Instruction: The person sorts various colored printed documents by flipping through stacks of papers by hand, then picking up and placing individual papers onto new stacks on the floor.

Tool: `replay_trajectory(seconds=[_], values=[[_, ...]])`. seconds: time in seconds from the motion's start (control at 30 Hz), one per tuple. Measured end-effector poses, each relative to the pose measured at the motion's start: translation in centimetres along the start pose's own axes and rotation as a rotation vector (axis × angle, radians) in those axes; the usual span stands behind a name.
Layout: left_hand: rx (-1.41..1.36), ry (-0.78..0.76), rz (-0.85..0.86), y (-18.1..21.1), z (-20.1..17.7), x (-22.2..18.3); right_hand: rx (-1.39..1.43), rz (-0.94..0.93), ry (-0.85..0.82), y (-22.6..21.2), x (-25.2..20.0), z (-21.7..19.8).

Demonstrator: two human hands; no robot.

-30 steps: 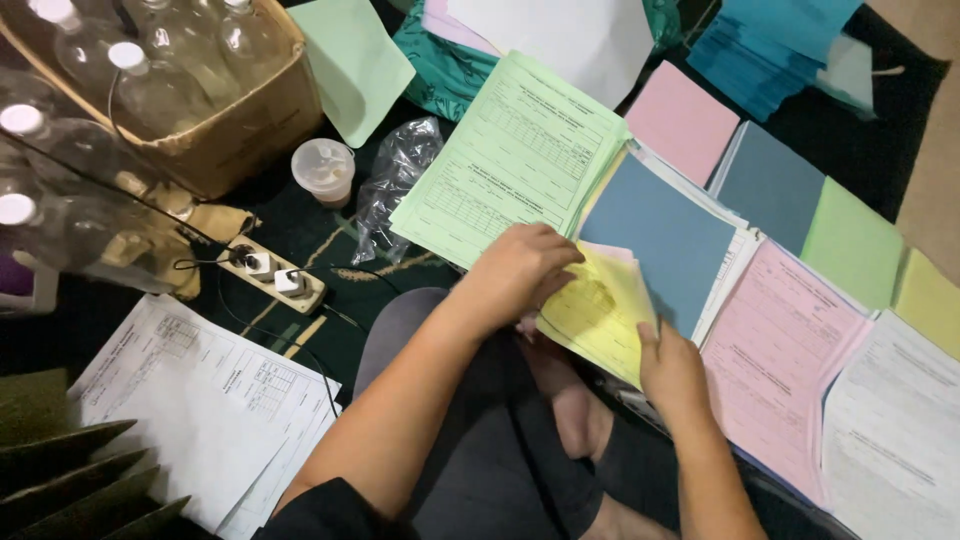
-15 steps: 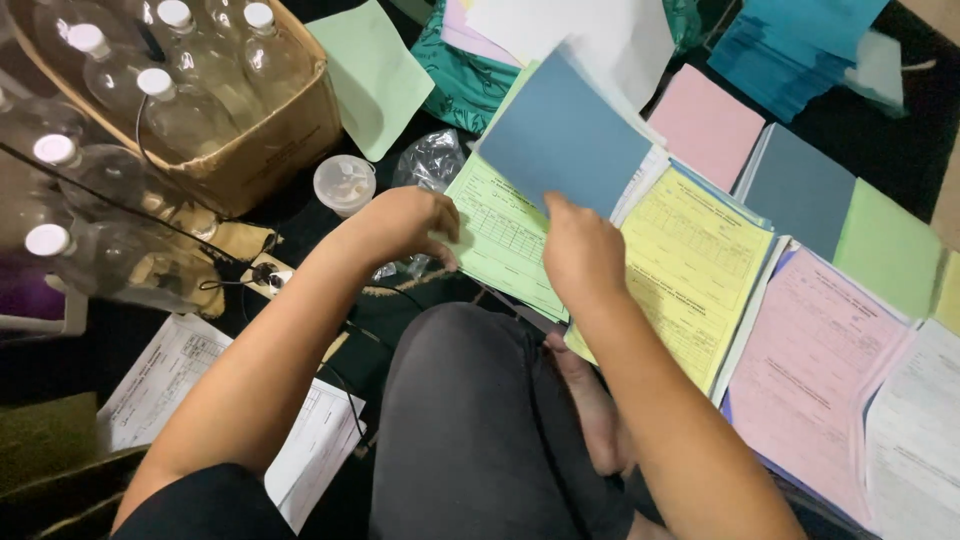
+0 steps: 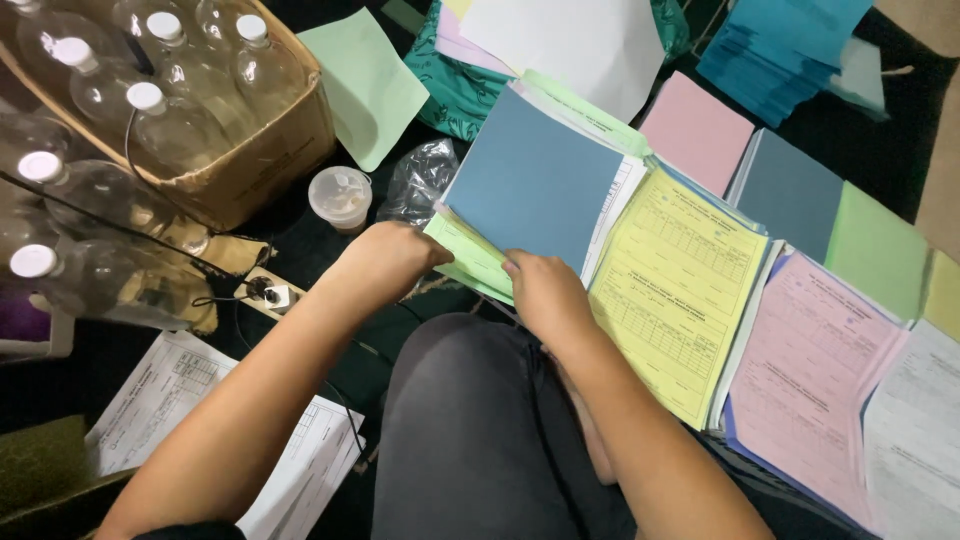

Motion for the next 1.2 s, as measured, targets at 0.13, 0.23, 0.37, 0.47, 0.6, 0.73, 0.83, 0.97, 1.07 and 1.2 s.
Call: replay_trajectory(seconds=[0.13,0.23,0.37,0.47,0.6,0.73,0.83,0.97,1.07,1.2], values=[[0.11,0.068,0.015,0.8,-1.7,-0.5,0.18,0.036,-0.135,-2.5,-0.4,-3.0],[0.017,0.084,0.007,0.5,-1.4,-0.3,0.209,0.058,-0.185,-2.7,-0.5,-3.5],[-0.159,0.152,-0.001,0.1,-0.8,0.0,0.237,0.086,-0.195,-2.3,-0.4,-3.1],[-0.165,0.291,0.024,0.1,-0.4,0.2,0.199,0.08,-0.152,-0.3,-0.2,-1.1],[-0.085,0.53,0.045,0.5,0.7,0.7,0.091,0.043,-0.088,-2.1,-1.0,-0.8],[-0.053,0.627,0.022,2.7,0.0,1.0,-0.049,0.05,-0.042,-1.4,-1.0,1.2],[-0.06,0.696,-0.076,5.8,-0.6,1.8,-0.115,0.09,0.063,0.9,0.1,1.9],[-0.173,0.924,-0.212,12.4,-3.2,2.5,0.247,0.275,0.377,3.7,-1.1,-3.9],[-0.307,0.855,-0.16,17.3,-4.0,3.2,0.535,0.439,0.732,8.5,-7.0,-9.9],[-0.458,0.528,-0.018,25.2,-3.9,4.8,0.969,0.497,1.105,20.5,-21.9,-14.8]])
Point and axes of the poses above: each hand's wrist, its own x-axis towards the middle knuckle, its own z-axis out of the palm, y = z × x, the point moved 1 cm from there along x, towards the middle knuckle, and after that the axes turned 9 degrees about -z, right-handed, at the moved point
